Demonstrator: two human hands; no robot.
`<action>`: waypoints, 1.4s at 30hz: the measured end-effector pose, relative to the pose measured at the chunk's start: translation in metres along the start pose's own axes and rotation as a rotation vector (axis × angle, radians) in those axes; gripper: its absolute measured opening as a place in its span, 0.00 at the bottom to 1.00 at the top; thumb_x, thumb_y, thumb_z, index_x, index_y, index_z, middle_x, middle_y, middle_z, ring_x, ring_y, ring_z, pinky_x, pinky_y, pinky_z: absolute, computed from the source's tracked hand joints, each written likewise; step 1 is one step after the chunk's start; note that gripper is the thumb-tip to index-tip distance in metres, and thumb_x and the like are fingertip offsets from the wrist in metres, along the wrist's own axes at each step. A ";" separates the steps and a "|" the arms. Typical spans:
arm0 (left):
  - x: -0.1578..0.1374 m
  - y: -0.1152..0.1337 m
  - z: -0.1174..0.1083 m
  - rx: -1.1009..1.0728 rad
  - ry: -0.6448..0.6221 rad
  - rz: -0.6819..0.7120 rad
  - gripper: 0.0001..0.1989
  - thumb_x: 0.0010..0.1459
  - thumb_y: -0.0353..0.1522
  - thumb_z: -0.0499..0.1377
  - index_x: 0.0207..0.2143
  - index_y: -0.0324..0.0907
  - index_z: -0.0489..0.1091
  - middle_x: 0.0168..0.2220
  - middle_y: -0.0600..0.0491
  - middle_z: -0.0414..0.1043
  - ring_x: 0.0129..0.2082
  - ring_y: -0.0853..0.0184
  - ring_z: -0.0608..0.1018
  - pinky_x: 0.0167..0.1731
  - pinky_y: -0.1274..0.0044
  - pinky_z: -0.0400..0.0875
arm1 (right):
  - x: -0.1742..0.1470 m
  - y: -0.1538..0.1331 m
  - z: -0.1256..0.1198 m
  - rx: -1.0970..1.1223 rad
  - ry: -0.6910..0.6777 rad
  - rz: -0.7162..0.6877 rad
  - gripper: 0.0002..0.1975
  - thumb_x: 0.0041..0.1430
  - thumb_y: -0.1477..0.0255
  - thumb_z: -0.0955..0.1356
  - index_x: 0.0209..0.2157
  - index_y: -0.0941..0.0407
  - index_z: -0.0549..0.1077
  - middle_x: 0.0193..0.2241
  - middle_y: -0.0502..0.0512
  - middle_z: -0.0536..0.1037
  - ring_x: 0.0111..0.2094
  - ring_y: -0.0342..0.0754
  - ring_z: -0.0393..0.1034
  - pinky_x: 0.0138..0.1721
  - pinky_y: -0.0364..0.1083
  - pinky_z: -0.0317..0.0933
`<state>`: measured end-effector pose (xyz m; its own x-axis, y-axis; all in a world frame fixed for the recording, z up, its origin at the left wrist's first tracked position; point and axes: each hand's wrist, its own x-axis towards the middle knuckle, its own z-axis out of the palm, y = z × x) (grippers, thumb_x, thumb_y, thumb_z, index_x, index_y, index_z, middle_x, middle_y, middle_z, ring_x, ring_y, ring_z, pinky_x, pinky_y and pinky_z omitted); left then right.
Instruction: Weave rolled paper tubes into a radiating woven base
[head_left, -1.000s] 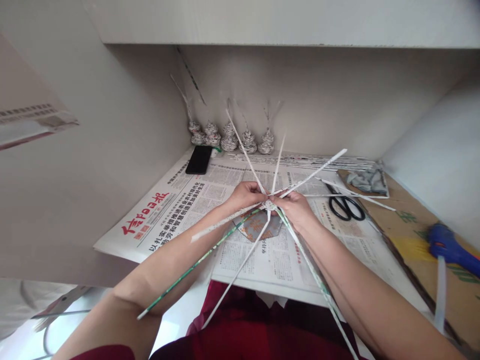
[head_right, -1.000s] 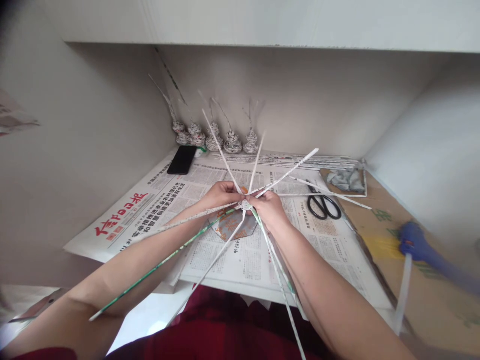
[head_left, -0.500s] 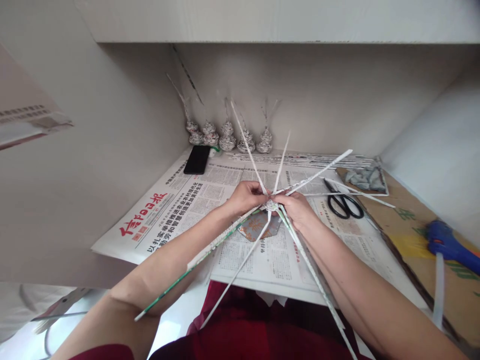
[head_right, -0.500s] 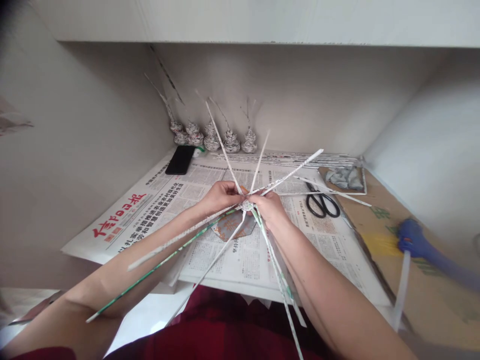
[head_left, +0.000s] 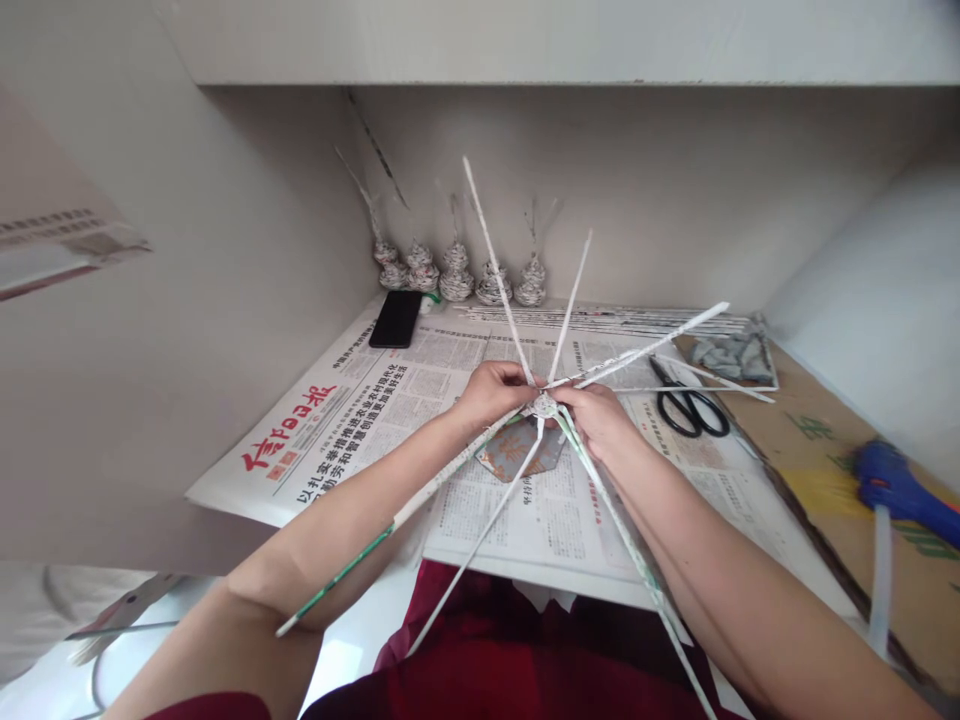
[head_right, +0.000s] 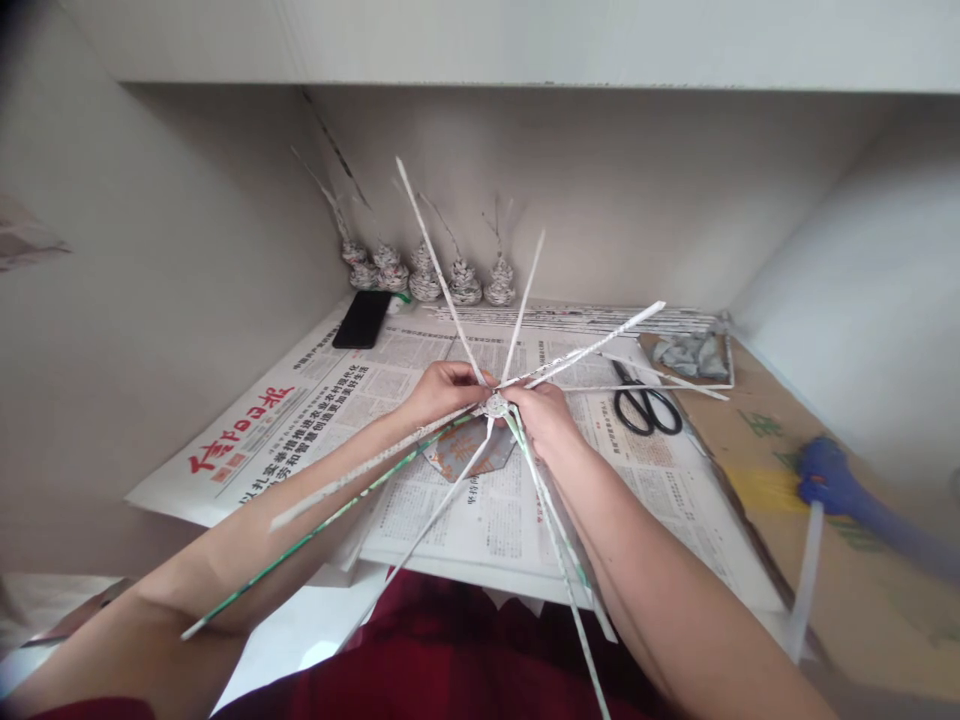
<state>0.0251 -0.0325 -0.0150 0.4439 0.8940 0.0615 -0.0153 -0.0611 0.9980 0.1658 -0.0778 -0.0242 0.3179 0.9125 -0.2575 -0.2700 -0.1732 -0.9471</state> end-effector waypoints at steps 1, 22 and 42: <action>0.000 -0.001 0.000 0.004 -0.001 0.008 0.09 0.41 0.26 0.65 0.30 0.35 0.78 0.26 0.53 0.78 0.27 0.69 0.77 0.33 0.79 0.70 | 0.000 0.000 0.000 0.006 0.006 0.005 0.06 0.33 0.78 0.72 0.19 0.58 0.73 0.15 0.51 0.75 0.16 0.46 0.69 0.16 0.43 0.66; 0.004 -0.006 -0.003 -0.336 0.000 -0.269 0.11 0.37 0.29 0.71 0.22 0.34 0.72 0.23 0.52 0.74 0.23 0.71 0.75 0.28 0.79 0.71 | -0.005 -0.001 0.005 0.057 0.000 -0.055 0.07 0.33 0.78 0.71 0.22 0.59 0.75 0.16 0.51 0.76 0.17 0.46 0.69 0.20 0.43 0.66; 0.001 0.002 -0.006 -0.183 -0.019 -0.297 0.09 0.40 0.30 0.70 0.24 0.35 0.76 0.20 0.54 0.74 0.18 0.73 0.72 0.23 0.79 0.68 | -0.008 -0.003 -0.001 -0.109 -0.052 -0.203 0.15 0.37 0.66 0.76 0.26 0.56 0.71 0.20 0.50 0.77 0.20 0.47 0.70 0.24 0.44 0.65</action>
<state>0.0204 -0.0295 -0.0126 0.4699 0.8521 -0.2304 -0.0425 0.2825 0.9583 0.1645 -0.0852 -0.0195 0.3073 0.9502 -0.0524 -0.1047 -0.0210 -0.9943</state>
